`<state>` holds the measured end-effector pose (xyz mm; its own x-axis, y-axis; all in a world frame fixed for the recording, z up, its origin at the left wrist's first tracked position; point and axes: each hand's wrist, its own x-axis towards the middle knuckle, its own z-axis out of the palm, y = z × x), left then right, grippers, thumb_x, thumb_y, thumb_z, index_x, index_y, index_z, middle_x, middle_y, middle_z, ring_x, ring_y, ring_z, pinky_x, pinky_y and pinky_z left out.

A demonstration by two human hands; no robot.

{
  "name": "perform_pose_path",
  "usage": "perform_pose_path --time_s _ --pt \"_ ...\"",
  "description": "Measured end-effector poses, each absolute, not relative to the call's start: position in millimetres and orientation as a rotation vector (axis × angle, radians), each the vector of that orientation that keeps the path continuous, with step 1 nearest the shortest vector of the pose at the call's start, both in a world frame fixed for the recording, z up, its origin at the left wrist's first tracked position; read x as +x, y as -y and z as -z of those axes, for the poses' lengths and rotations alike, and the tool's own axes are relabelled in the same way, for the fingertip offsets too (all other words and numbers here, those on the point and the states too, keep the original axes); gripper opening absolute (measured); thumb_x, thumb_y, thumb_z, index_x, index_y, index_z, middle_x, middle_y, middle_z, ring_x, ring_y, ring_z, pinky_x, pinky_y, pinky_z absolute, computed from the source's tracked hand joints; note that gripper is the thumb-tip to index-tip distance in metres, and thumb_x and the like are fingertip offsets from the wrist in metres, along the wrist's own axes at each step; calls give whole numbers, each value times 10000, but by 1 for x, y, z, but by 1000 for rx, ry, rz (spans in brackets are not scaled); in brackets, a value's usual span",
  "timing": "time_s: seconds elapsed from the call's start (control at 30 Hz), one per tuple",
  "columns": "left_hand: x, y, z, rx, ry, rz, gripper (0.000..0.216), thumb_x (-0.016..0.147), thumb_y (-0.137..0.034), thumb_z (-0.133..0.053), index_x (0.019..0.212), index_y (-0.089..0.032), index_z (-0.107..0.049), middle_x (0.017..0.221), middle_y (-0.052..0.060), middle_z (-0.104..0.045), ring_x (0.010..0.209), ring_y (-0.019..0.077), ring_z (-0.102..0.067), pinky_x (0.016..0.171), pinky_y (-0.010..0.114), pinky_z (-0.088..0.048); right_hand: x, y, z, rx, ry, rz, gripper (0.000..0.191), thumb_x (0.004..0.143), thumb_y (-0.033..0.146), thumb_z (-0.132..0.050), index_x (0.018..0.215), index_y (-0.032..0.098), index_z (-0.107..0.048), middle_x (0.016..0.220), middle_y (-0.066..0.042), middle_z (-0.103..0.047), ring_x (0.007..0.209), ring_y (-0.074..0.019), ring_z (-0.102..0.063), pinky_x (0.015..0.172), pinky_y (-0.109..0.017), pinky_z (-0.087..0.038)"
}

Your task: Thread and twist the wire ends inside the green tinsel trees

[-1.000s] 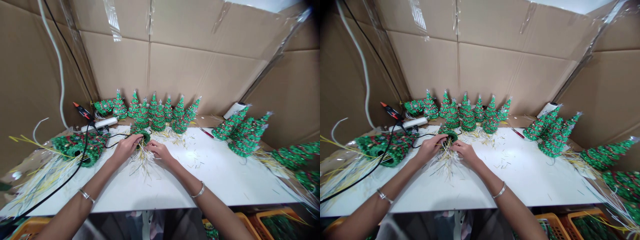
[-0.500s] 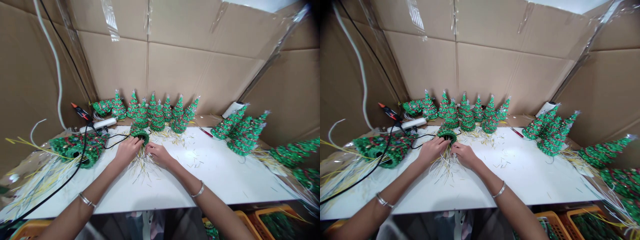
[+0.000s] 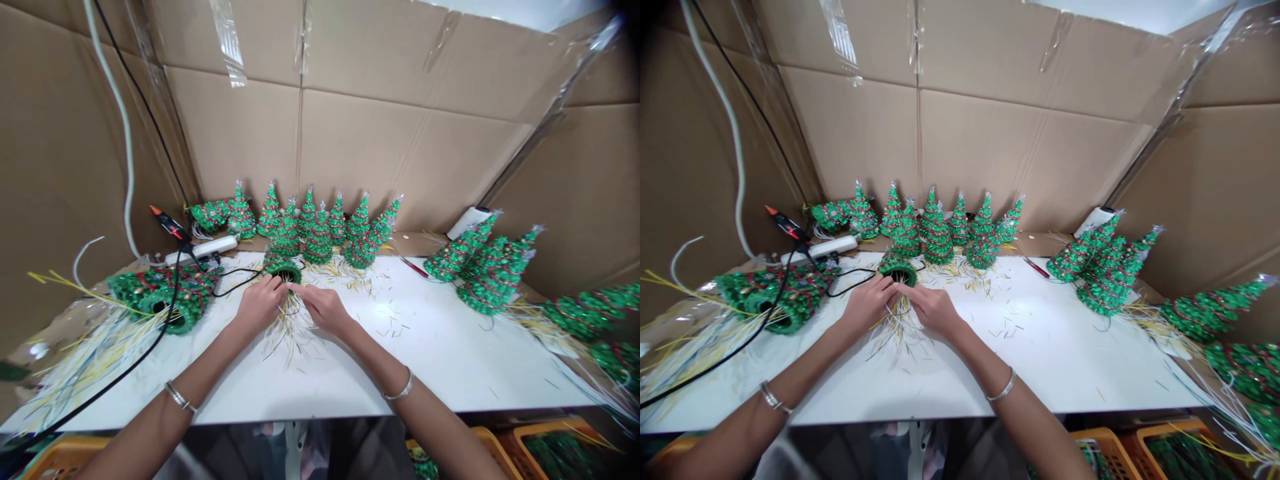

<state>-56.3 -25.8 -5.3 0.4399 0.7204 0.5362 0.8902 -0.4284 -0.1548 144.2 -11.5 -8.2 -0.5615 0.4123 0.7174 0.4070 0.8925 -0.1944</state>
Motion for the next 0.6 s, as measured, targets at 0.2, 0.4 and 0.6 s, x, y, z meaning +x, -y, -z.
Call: perform_pose_path --time_s 0.2,0.4,0.6 --pt "-57 27 4 -2316 1383 544 170 952 -187 -483 932 -179 -652 850 63 -635 875 222 -538 637 321 -374 142 13 11 -563 2200 49 404 1006 183 -357 1392 193 -476 814 -25 -693 652 -117 -621 618 -216 -480" --pt "-55 28 1 -2346 1419 539 202 969 -212 -461 963 -196 -662 851 64 -639 885 220 -538 654 312 -380 142 14 9 -570 2094 114 415 980 163 -418 1392 178 -470 806 -32 -701 627 -119 -619 609 -230 -486" --pt "-55 28 1 -2352 1438 563 210 967 -209 -460 989 -198 -668 862 68 -643 897 219 -540 648 313 -384 140 17 6 -594 2072 159 465 959 133 -436 1419 199 -433 843 -22 -716 600 -101 -605 602 -219 -481"
